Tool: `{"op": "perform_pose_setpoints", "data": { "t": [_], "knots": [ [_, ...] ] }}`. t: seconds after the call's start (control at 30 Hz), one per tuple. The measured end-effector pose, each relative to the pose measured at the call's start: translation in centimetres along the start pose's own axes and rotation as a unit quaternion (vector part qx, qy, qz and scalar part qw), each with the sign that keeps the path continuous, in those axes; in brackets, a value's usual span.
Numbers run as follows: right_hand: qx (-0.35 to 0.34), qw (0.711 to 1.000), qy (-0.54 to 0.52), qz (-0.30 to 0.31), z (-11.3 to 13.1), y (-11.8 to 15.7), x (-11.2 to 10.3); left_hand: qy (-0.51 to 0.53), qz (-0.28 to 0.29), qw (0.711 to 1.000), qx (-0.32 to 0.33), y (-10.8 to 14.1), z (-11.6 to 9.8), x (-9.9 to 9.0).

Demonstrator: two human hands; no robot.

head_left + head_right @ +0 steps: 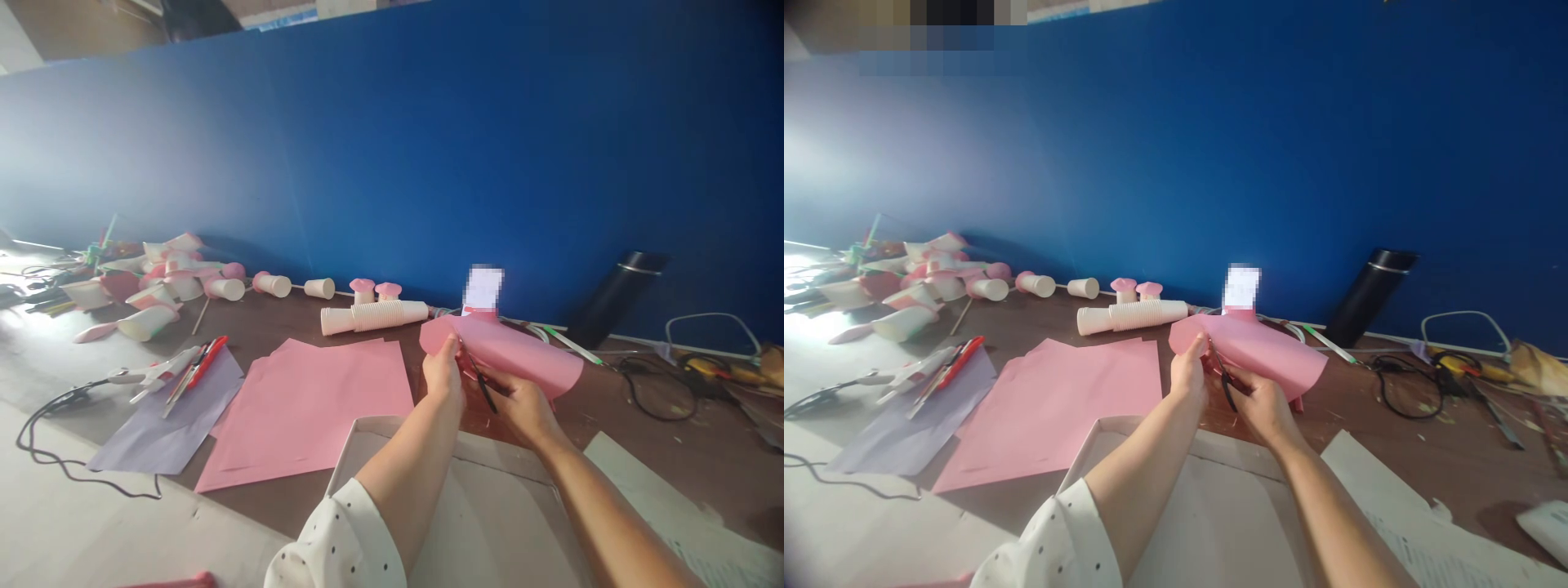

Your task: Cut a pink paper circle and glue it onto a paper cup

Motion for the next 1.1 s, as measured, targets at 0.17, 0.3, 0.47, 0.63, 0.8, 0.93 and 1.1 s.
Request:
{"op": "perform_pose_setpoints", "data": {
  "t": [0.17, 0.3, 0.47, 0.63, 0.8, 0.93, 1.1],
  "knots": [
    [-0.004, 1.000, -0.018, 0.003, -0.4, -0.1, 0.1, -0.046, -0.039, 0.998, 0.002, -0.1, -0.5, -0.7],
    [0.012, 0.999, -0.042, 0.021, -0.7, -0.1, 0.3, -0.073, -0.052, 0.996, 0.006, -0.2, -0.7, -1.0],
    [0.047, 0.993, -0.103, 0.041, -1.0, 0.0, 0.4, -0.107, -0.055, 0.993, 0.001, -0.4, -0.7, -1.2],
    [0.064, 0.988, -0.135, 0.046, -0.9, 0.2, 0.3, -0.116, -0.058, 0.992, -0.003, -0.5, -0.7, -1.1],
    [0.065, 0.986, -0.149, 0.046, -1.3, 0.1, 0.4, -0.118, -0.063, 0.991, -0.010, -0.5, -0.7, -1.2],
    [0.055, 0.988, -0.141, 0.041, -0.8, 0.1, 0.4, -0.133, -0.061, 0.989, -0.017, -0.2, -0.7, -1.0],
    [0.034, 0.992, -0.119, 0.031, 0.4, 0.2, 0.2, -0.104, -0.035, 0.994, -0.022, 0.5, -0.5, -0.2]
  ]
}}
Point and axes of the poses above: each hand's wrist, its own y-axis away from the middle knuckle, its own x-axis out of the palm, z = x × y, the point moved 6 cm from there along -y, towards the middle knuckle, and after that the axes turned 3 degrees about -y, right-handed, at the moved point
